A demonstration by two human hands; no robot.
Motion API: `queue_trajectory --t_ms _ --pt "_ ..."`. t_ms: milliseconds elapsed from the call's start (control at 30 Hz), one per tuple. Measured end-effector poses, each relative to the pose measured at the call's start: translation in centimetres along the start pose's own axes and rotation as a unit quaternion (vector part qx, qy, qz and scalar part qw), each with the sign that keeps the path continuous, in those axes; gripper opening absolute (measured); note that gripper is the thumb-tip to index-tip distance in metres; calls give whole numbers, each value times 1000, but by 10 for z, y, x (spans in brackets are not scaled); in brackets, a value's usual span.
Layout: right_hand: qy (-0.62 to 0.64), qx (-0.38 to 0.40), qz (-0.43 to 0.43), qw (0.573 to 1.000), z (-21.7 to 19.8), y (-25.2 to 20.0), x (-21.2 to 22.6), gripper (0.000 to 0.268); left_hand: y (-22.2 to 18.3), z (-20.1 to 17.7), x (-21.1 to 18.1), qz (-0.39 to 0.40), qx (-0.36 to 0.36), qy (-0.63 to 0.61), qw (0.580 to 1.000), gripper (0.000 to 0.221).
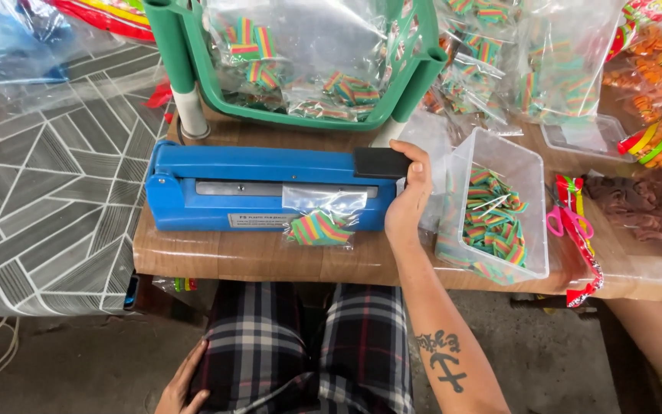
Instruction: The person fills small plastic bags with colorful snack items, seals them using a blue heat sealer, and places the finished packets aside.
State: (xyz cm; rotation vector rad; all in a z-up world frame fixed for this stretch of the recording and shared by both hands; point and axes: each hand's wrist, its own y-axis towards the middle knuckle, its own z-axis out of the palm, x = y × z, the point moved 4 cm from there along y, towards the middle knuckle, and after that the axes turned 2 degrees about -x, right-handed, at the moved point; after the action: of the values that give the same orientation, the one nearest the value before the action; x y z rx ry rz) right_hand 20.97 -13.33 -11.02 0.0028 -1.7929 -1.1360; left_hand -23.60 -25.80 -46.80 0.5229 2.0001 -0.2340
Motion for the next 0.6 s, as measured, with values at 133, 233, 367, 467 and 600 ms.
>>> queue_trajectory --t_ms 133,233,367,467,600 --pt "4 0 6 1000 -1 -1 -2 61 2 -2 -6 27 -3 -4 1000 89" --pt "15 2 7 1000 0 -2 -1 60 -1 -2 -4 -18 13 0 1000 90" --pt "6 2 9 1000 0 -1 0 61 0 2 14 30 -5 4 1000 90" --pt "5 1 7 1000 -1 -1 -1 60 -1 5 20 30 12 17 999 96" --pt "0 -4 16 1000 0 2 0 63 5 -1 13 -96 10 -47 994 99"
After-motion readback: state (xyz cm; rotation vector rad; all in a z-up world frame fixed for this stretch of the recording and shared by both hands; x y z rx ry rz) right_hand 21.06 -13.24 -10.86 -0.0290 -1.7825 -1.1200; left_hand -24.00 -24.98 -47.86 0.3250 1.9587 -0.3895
